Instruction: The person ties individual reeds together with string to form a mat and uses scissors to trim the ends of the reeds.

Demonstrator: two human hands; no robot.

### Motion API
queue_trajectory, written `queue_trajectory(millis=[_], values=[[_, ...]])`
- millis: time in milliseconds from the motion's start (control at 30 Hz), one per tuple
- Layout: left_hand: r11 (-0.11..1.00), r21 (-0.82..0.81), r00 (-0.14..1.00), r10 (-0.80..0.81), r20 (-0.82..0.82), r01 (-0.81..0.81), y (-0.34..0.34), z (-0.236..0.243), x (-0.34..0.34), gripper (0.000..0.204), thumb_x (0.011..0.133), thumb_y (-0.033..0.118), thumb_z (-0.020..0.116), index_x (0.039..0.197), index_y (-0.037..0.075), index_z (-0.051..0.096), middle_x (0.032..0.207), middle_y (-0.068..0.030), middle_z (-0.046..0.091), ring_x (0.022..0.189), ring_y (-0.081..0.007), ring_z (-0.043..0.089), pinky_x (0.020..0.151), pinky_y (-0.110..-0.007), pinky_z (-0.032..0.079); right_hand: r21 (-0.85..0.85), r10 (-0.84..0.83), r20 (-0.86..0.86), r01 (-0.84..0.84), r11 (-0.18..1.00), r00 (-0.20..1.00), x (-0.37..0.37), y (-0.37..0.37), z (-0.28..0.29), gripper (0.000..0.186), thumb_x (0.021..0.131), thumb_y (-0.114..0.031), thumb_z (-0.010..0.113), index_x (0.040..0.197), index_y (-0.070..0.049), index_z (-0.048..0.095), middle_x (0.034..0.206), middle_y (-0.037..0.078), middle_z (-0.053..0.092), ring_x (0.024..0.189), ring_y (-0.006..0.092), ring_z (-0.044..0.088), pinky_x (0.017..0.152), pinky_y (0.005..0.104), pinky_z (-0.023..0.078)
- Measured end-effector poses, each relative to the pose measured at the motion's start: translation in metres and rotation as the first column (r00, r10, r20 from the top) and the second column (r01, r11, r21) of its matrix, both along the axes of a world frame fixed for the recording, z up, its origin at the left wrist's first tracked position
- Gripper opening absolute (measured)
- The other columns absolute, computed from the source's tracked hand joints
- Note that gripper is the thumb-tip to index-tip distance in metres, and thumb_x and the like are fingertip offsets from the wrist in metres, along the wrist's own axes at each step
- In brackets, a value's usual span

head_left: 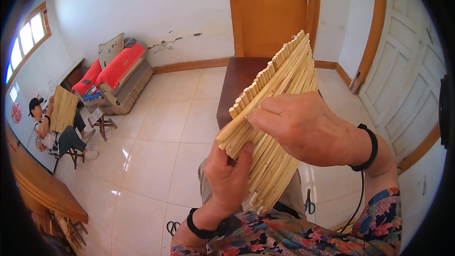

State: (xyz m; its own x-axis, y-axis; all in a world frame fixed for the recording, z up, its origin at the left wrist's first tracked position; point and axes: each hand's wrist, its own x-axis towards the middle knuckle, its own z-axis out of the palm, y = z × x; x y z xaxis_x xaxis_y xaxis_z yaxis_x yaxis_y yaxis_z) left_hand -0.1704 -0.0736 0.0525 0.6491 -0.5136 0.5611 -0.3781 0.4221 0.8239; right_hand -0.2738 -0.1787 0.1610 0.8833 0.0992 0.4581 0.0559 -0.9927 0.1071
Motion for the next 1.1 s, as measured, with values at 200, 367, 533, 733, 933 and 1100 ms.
queue_trajectory(millis=[200,367,533,733,933,1100], values=[[0.995,0.096,0.998,-0.038,-0.048,0.042,0.005,0.011,0.0,0.028,0.085,0.007,0.058,0.108,-0.006,0.052,0.096,-0.0058,0.061,0.084,-0.0088,0.055,0.072,-0.022,0.045,0.136,-0.027,0.11,0.012,0.991,0.994,-0.017,-0.002,0.005,0.027,0.081,-0.011,0.059,0.106,-0.001,0.055,0.088,0.012,0.06,0.08,0.026,0.06,0.067,0.0308,0.047],[0.978,-0.18,0.949,-0.153,-0.277,0.105,-0.006,-0.001,0.017,0.023,0.085,0.006,0.058,0.106,-0.004,0.056,0.094,-0.0048,0.061,0.082,-0.0075,0.054,0.074,-0.022,0.044,0.504,-0.125,0.267,-0.028,0.863,0.956,-0.034,-0.033,-0.042,0.032,0.084,-0.012,0.056,0.113,0.0,0.051,0.097,0.016,0.057,0.091,0.0297,0.058,0.075,0.0314,0.048],[0.973,-0.207,0.96,-0.153,-0.233,0.105,-0.009,0.017,0.026,0.022,0.084,0.003,0.057,0.105,-0.005,0.057,0.096,-0.0046,0.061,0.085,-0.0074,0.054,0.076,-0.022,0.043,0.596,-0.202,0.238,0.022,0.803,0.95,-0.015,-0.035,-0.087,0.037,0.084,-0.007,0.053,0.119,0.0,0.045,0.108,0.019,0.051,0.099,0.0341,0.052,0.085,0.035,0.044],[0.986,-0.164,0.997,-0.006,-0.071,-0.005,0.019,0.045,0.037,0.025,0.082,0.001,0.06,0.106,-0.003,0.057,0.093,-0.0025,0.062,0.082,-0.0057,0.054,0.073,-0.02,0.044,0.576,-0.116,0.419,-0.164,0.801,0.901,0.021,-0.025,-0.076,0.041,0.083,-0.001,0.051,0.123,0.001,0.042,0.116,0.021,0.047,0.101,0.0362,0.05,0.086,0.0363,0.043],[0.947,-0.152,0.743,0.316,0.59,-0.283,0.063,0.061,0.033,0.035,0.078,-0.005,0.059,0.112,-0.003,0.054,0.105,-0.0155,0.06,0.088,-0.0186,0.06,0.074,-0.026,0.048,0.689,0.034,0.536,-0.46,0.56,0.844,0.052,0.001,-0.072,0.04,0.089,-0.003,0.047,0.128,0.003,0.037,0.117,0.017,0.05,0.107,0.0237,0.051,0.087,0.0314,0.045],[0.966,-0.015,0.483,0.143,0.864,-0.259,0.077,0.036,0.032,0.042,0.071,-0.008,0.058,0.112,-0.013,0.05,0.111,-0.0262,0.053,0.101,-0.0369,0.054,0.088,-0.04,0.044,0.841,0.032,0.506,-0.485,-0.24,0.862,0.072,0.013,-0.1,0.037,0.091,-0.007,0.04,0.127,0.003,0.037,0.117,0.012,0.052,0.108,0.0185,0.051,0.088,0.03,0.045]])
